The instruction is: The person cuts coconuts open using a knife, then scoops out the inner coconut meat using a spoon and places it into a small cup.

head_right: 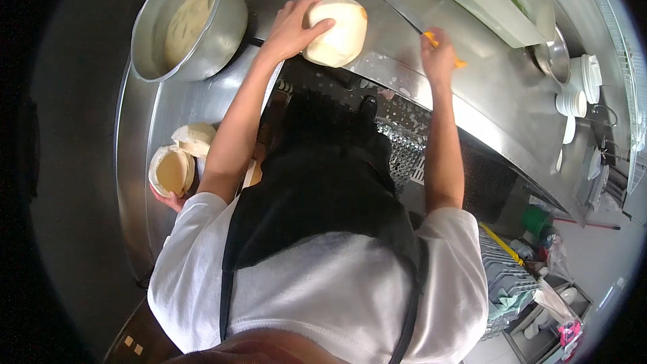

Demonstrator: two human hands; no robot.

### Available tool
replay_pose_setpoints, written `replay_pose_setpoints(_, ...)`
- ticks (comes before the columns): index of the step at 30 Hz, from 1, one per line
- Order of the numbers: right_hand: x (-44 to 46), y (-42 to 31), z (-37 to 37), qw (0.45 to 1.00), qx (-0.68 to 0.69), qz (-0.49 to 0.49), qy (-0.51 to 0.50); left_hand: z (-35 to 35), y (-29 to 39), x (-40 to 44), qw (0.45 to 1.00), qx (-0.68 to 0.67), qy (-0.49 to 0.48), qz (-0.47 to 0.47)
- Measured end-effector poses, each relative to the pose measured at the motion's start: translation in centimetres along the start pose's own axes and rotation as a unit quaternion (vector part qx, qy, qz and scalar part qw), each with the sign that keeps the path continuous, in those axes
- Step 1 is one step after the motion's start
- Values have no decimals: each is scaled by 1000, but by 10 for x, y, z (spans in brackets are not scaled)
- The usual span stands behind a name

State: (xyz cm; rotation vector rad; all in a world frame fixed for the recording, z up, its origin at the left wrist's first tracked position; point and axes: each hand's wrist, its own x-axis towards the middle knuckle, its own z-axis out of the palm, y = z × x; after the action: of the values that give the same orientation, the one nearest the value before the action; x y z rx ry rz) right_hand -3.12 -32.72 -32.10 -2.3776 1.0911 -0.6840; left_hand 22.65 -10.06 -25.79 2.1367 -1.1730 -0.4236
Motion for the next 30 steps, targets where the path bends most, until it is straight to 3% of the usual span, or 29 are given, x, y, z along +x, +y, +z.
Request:
replay_pose_setpoints(2, 1, 21, -10, 981, -178, -50, 63, -8, -4, 0, 999, 39, -5, 14)
replay_pose_setpoints(3, 0, 27, -10, 981, -190, -13, 31, -11, -6, 2, 998, 59, -6, 21)
replay_pose_setpoints(5, -8, 39, -6, 975, -211, 59, -39, -6, -15, 0, 996, -87, -24, 4)
replay_pose_setpoints(6, -11, 43, -3, 967, -251, 17, -38, -5, -18, 4, 987, -159, -31, -4)
replay_pose_setpoints(9, -15, 45, 4, 966, -257, 38, -15, -12, -20, -9, 998, -45, -38, -35)
replay_pose_setpoints(12, -9, 45, 8, 953, -290, 61, -56, 2, -20, -17, 992, -101, -21, -79)
replay_pose_setpoints(15, 2, 58, 19, 972, -229, 22, -54, 12, -9, -22, 983, -122, 32, -132)
replay_pose_setpoints(18, 5, 44, 15, 973, -198, 55, -109, 11, 5, -28, 976, -109, 36, -187)
replay_pose_setpoints(20, 0, -5, -8, 935, -128, 203, -261, 11, 5, -42, 985, -93, 63, -127)
replay_pose_setpoints(21, -19, 75, 40, 967, -192, 90, -143, 26, -2, -51, 987, -69, 115, -88)
replay_pose_setpoints(22, -13, 78, 43, 980, -143, 84, -107, 32, -10, -44, 990, -36, 100, -95)
replay_pose_setpoints(23, -11, 60, 32, 982, -120, 79, -119, 24, -3, -47, 983, -109, 82, -122)
replay_pose_setpoints(24, -17, 20, 6, 975, -95, 130, -150, 19, 5, -50, 980, -84, 50, -176)
replay_pose_setpoints(25, -27, 8, -4, 985, -59, 99, -126, 17, 13, -58, 977, -81, 44, -192)
replay_pose_setpoints(30, -47, 12, -4, 986, 88, 71, -120, 25, 24, -59, 969, -79, 48, -229)
